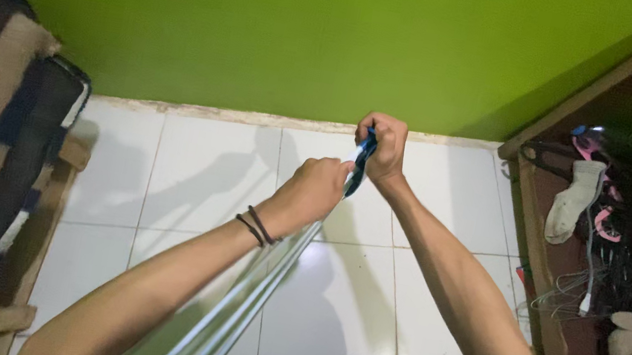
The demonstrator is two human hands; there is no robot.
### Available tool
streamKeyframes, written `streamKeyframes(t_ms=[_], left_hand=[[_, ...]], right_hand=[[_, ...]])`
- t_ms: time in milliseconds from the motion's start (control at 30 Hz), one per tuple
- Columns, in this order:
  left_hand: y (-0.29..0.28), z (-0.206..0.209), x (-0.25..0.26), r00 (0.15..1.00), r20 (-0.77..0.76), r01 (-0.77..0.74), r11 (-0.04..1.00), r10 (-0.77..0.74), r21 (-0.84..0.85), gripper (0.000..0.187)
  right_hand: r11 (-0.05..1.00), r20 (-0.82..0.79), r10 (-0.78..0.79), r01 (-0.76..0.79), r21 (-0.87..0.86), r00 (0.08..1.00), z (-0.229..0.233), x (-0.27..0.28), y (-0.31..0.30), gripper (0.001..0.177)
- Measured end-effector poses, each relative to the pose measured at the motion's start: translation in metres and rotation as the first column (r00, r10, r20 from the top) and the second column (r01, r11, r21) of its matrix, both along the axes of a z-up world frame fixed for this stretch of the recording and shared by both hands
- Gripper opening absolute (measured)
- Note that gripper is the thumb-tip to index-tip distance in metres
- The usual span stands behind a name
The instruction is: The person assembles a collapsible clothes drying rack by inserting white plastic rods into blue plastic end caps. They repeatedly insert and remove rods to adjust the spacing and alignment of the rack on the floor.
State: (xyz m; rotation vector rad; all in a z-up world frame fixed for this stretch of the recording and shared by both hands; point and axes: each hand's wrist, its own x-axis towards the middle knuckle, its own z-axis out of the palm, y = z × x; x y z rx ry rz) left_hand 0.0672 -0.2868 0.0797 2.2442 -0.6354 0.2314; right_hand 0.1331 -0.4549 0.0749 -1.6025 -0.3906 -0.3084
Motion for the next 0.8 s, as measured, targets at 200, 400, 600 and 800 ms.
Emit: streamKeyframes(t_ms=[200, 400, 600, 800], left_hand=[[0.004, 0.011, -0.021, 0.969, -0.067, -0.2, 0.916, 0.237, 0.348, 0.042], [0.026, 0.003, 0.019, 0.862, -0.469, 0.171, 0.982, -0.191, -0.086, 0.054], [0.055, 0.036, 0.002, -0.086, -0.664, -0.072, 0.67, -0.742, -0.739, 0.048], [0.044, 0.073, -0.008, 0.397, -0.766, -0.016, 0.83, -0.507, -0.558, 0.048]], right_hand=[[1.0, 0.014, 0.003, -0.003, -0.029, 1.0, -0.001, -0.001, 0.01, 0.047], [0.998, -0.009, 0.053, -0.053, 0.037, 0.999, -0.009, -0.003, 0.013, 0.048], [0.998, 0.059, 0.045, -0.042, -0.055, 0.997, -0.035, -0.004, 0.004, 0.05], [0.999, 0.068, -0.017, 0.019, -0.027, 0.998, -0.027, -0.001, -0.008, 0.052]])
